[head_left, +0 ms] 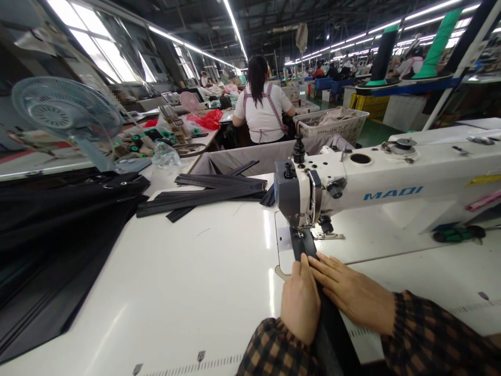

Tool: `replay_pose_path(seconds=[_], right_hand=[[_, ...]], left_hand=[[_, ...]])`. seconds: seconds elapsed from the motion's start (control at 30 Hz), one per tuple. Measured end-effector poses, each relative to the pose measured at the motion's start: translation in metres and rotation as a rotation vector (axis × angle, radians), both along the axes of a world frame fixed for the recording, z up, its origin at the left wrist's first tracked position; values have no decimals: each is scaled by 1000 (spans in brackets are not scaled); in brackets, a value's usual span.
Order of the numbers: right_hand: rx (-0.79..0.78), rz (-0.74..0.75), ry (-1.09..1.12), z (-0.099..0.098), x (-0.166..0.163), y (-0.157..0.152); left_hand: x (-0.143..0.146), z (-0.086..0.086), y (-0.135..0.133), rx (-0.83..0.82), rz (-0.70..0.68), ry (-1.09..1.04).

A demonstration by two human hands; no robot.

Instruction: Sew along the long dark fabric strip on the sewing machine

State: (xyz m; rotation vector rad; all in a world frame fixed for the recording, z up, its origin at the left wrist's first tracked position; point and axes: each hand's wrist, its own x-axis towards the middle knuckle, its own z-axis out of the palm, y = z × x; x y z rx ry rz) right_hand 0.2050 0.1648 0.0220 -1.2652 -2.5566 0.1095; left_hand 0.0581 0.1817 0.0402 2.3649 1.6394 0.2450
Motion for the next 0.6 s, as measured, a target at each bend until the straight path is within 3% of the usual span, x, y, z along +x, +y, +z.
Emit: replay_pose_path(seconds=[0.33, 0.6], right_hand=[[96, -47, -78, -3, -12, -14], [105, -140, 26, -5, -18, 2]], left_hand=[[3, 11, -5, -115, -66, 130], [10, 12, 17, 4, -74, 108]])
